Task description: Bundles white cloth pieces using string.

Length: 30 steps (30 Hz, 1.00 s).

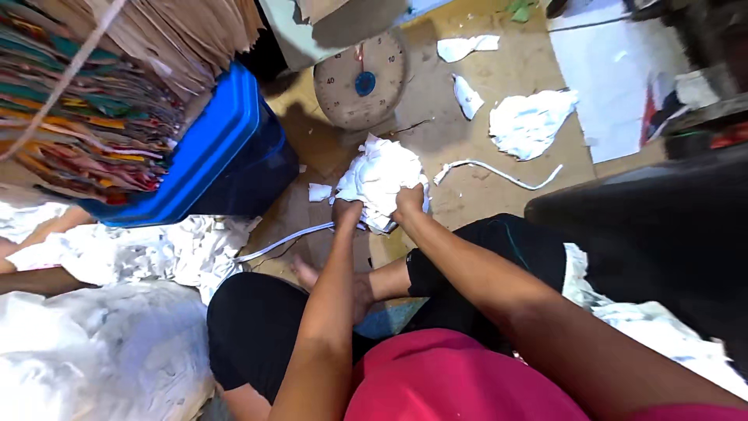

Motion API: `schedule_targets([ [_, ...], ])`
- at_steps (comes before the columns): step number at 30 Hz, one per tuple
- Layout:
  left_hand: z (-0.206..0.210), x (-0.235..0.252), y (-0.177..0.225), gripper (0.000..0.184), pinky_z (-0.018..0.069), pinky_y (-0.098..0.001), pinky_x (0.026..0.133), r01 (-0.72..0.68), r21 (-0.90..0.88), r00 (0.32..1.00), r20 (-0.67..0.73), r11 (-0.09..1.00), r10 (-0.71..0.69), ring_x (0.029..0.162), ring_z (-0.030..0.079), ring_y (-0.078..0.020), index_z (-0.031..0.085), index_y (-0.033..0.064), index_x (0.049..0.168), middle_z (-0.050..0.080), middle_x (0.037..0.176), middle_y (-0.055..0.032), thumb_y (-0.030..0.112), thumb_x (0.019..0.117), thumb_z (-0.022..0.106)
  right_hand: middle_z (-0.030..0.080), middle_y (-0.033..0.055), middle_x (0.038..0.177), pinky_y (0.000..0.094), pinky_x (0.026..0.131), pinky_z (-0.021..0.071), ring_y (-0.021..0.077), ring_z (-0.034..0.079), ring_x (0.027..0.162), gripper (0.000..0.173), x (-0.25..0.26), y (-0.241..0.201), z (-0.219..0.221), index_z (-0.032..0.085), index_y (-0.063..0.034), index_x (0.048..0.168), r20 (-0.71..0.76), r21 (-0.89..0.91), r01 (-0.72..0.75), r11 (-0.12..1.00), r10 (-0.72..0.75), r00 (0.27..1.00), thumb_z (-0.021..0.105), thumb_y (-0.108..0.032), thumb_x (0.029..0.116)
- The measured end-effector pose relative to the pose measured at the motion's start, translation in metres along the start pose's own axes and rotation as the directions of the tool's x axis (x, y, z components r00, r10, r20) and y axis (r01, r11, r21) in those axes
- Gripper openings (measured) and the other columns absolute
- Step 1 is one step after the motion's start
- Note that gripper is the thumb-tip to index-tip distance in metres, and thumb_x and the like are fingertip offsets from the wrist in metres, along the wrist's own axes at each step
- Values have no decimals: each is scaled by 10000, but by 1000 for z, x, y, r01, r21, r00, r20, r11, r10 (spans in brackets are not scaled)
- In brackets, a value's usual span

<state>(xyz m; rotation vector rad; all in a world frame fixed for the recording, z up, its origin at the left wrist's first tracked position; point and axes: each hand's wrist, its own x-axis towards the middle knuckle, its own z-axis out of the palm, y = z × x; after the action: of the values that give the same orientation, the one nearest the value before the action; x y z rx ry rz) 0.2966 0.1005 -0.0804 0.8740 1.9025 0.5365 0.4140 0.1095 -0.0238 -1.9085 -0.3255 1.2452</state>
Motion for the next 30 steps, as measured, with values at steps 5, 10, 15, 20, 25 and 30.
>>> schedule_targets([
  [5,-3,-6,1,453,487,-644,957,6,-88,1000,17,996,-5,1141,627,-428,589,-45,1304,653,1198,-290,243,960,655,468,265,1502,554,1111,426,371,489,1381,491,-29,5,-2,262,-8,1551,-4,-90,-6,996,6,1000,418,-116,1098],
  [10,-5,-5,-5,714,514,-571,1001,26,-377,998,66,926,-1,1222,614,-331,537,49,1437,617,1350,-219,623,1060,341,439,305,1487,604,1066,450,446,464,1360,715,26,-63,-46,444,0,1488,-249,-220,9,975,-65,966,752,-202,875],
  [15,0,-12,14,828,476,-578,1042,-49,-57,998,26,997,50,1231,599,-391,477,-34,1447,610,1315,-287,473,875,796,266,244,1651,643,1111,391,449,303,1500,709,172,-122,-140,476,-95,1511,-247,-677,114,727,-371,895,727,-191,855],
  [20,-1,-9,17,829,458,-602,1060,58,35,997,42,998,-59,1264,570,-433,456,-65,1447,583,1342,-315,479,902,764,542,316,1432,749,1022,422,538,506,1331,430,223,-90,-214,562,25,1399,29,-940,178,292,-451,892,566,-104,988],
  [25,-3,0,12,888,440,-635,1068,41,22,998,37,999,-42,1283,559,-438,468,-35,1450,581,1355,-305,510,837,810,556,311,1418,576,1142,404,431,528,1355,415,190,-136,-191,536,65,1398,-131,-731,273,625,-522,843,468,-173,1065],
  [30,-7,6,12,826,460,-613,1057,19,-28,997,76,999,-17,1246,589,-416,520,-48,1397,611,1312,-295,477,837,825,598,309,1338,496,1096,456,385,603,1246,321,86,-165,-135,571,130,1303,511,-546,782,301,-621,595,451,-28,1050],
])
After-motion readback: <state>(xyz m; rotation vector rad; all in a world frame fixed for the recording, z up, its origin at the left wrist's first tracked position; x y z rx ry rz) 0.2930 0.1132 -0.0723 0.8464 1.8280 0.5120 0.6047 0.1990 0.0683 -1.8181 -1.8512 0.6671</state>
